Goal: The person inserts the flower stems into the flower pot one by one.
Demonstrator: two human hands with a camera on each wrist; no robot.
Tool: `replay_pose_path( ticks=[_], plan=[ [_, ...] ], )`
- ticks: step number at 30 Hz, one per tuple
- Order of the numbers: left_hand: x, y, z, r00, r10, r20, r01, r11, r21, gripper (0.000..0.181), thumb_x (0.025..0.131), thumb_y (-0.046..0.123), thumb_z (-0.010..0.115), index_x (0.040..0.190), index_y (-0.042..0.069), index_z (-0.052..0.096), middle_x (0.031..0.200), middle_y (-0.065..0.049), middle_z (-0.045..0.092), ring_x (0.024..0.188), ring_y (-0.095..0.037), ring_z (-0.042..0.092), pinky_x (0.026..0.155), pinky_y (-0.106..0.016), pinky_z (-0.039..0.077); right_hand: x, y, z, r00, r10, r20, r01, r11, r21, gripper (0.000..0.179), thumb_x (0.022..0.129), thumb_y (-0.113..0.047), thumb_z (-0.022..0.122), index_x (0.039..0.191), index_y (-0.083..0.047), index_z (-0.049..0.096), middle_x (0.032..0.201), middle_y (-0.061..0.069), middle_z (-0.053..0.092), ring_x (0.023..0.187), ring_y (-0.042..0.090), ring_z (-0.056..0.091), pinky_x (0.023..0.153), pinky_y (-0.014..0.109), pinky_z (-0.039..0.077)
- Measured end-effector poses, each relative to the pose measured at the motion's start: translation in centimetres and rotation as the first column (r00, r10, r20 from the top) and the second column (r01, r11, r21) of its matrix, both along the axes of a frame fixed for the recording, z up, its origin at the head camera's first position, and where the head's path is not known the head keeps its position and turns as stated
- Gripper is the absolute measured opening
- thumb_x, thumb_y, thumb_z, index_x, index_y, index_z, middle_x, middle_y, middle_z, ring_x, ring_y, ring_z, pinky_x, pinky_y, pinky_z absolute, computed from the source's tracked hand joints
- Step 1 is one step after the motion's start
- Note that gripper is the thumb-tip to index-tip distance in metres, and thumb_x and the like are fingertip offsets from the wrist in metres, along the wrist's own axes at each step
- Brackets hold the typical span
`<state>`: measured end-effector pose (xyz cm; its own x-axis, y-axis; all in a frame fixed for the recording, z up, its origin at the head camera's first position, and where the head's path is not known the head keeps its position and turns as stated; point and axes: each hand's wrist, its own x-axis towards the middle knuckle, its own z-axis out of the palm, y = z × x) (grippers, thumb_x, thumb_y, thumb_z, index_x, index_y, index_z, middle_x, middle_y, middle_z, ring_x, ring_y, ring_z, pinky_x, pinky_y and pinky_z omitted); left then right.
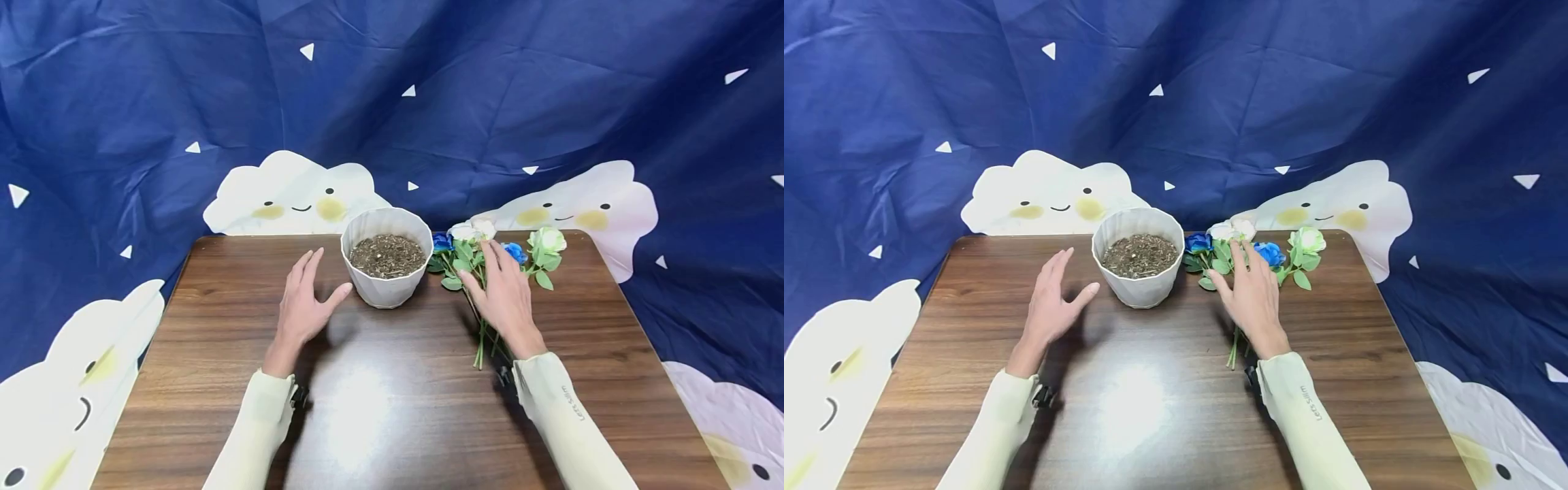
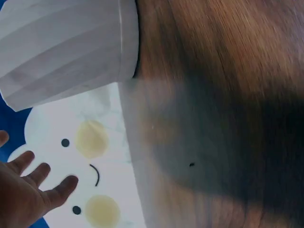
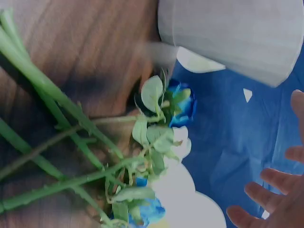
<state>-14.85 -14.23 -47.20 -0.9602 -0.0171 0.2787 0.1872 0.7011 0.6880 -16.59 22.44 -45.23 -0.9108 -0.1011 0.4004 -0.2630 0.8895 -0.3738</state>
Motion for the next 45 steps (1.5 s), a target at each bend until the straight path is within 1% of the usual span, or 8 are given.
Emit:
replay_pose_path(
  ticks=[9, 16, 23, 25, 29, 37, 40, 45],
  plan=[
    [-0.6, 0.2, -0.3, 0.999, -0.012, -0.04, 0.021, 0.969, 0.245, 0.071, 0.091, 0.042, 0.073, 0.152, 0.02, 0.044, 0.151, -0.012, 0.043, 0.137, -0.031, 0.043, 0.113, -0.055, 0.041, -0.3, 2.1, 0.0, 0.998, -0.061, 0.031, 0.064, 0.991, -0.119, 0.062, 0.101, -0.041, 0.061, 0.149, -0.005, 0.046, 0.146, 0.025, 0.047, 0.128, 0.047, 0.046, 0.096, 0.066, 0.046],
    [-0.7, 0.9, 0.0, 0.998, -0.044, 0.033, 0.025, 0.892, 0.451, 0.063, 0.094, 0.032, 0.073, 0.15, 0.018, 0.047, 0.143, -0.014, 0.049, 0.132, -0.031, 0.047, 0.1, -0.054, 0.055, -0.2, 3.4, -1.0, 0.981, -0.077, 0.177, 0.122, 0.958, -0.261, 0.06, 0.103, -0.038, 0.058, 0.149, 0.0, 0.044, 0.141, 0.028, 0.05, 0.123, 0.045, 0.051, 0.1, 0.062, 0.045],
    [-1.0, 1.3, 0.1, 0.989, -0.118, 0.089, 0.028, 0.743, 0.669, 0.054, 0.097, 0.016, 0.069, 0.146, 0.008, 0.047, 0.138, -0.017, 0.051, 0.125, -0.03, 0.051, 0.099, -0.053, 0.057, 0.1, 4.4, -2.5, 0.945, -0.077, 0.318, 0.222, 0.866, -0.449, 0.057, 0.101, -0.035, 0.062, 0.145, -0.002, 0.048, 0.135, 0.023, 0.059, 0.114, 0.038, 0.062, 0.092, 0.045, 0.054],
    [-1.1, 1.4, 0.1, 0.982, -0.148, 0.117, 0.017, 0.69, 0.723, 0.052, 0.098, 0.013, 0.068, 0.145, 0.006, 0.048, 0.137, -0.018, 0.05, 0.122, -0.029, 0.052, 0.092, -0.048, 0.061, 0.1, 4.7, -2.8, 0.935, -0.063, 0.349, 0.241, 0.835, -0.494, 0.056, 0.1, -0.033, 0.063, 0.143, 0.0, 0.05, 0.133, 0.024, 0.061, 0.107, 0.025, 0.066, 0.085, 0.031, 0.056],
    [-1.5, 1.7, 0.0, 0.969, -0.179, 0.172, -0.02, 0.635, 0.772, 0.045, 0.098, 0.01, 0.067, 0.139, 0.001, 0.05, 0.131, -0.021, 0.052, 0.112, -0.025, 0.057, 0.091, -0.05, 0.061, -0.3, 5.0, -3.6, 0.915, -0.024, 0.403, 0.273, 0.772, -0.574, 0.049, 0.098, -0.022, 0.069, 0.135, 0.006, 0.054, 0.124, 0.025, 0.064, 0.089, 0.002, 0.062, 0.069, 0.012, 0.054],
    [-2.4, 2.7, 0.2, 0.95, -0.213, 0.23, -0.095, 0.503, 0.859, 0.042, 0.097, 0.006, 0.066, 0.135, -0.002, 0.051, 0.117, -0.012, 0.056, 0.1, -0.018, 0.059, 0.094, -0.062, 0.056, -1.1, 5.7, -5.0, 0.846, 0.095, 0.525, 0.312, 0.71, -0.631, 0.045, 0.097, -0.011, 0.069, 0.134, 0.01, 0.054, 0.112, 0.019, 0.065, 0.086, 0.017, 0.07, 0.081, 0.034, 0.065],
    [-2.7, 3.1, 0.4, 0.951, -0.207, 0.231, -0.102, 0.494, 0.864, 0.04, 0.097, 0.007, 0.068, 0.133, 0.0, 0.052, 0.113, -0.009, 0.056, 0.101, -0.02, 0.058, 0.09, -0.057, 0.059, -1.3, 5.8, -5.3, 0.831, 0.115, 0.544, 0.308, 0.72, -0.622, 0.045, 0.096, -0.008, 0.069, 0.134, 0.011, 0.054, 0.116, 0.023, 0.065, 0.085, 0.012, 0.068, 0.081, 0.031, 0.064],
    [-3.0, 3.4, 0.8, 0.956, -0.178, 0.234, -0.123, 0.479, 0.869, 0.039, 0.094, 0.005, 0.07, 0.128, 0.002, 0.053, 0.107, -0.007, 0.054, 0.092, -0.015, 0.059, 0.088, -0.054, 0.061, -1.8, 5.8, -5.8, 0.815, 0.105, 0.57, 0.274, 0.797, -0.539, 0.043, 0.092, -0.007, 0.073, 0.128, 0.012, 0.059, 0.118, 0.028, 0.067, 0.078, 0.002, 0.063, 0.071, 0.021, 0.062]
  ],
)
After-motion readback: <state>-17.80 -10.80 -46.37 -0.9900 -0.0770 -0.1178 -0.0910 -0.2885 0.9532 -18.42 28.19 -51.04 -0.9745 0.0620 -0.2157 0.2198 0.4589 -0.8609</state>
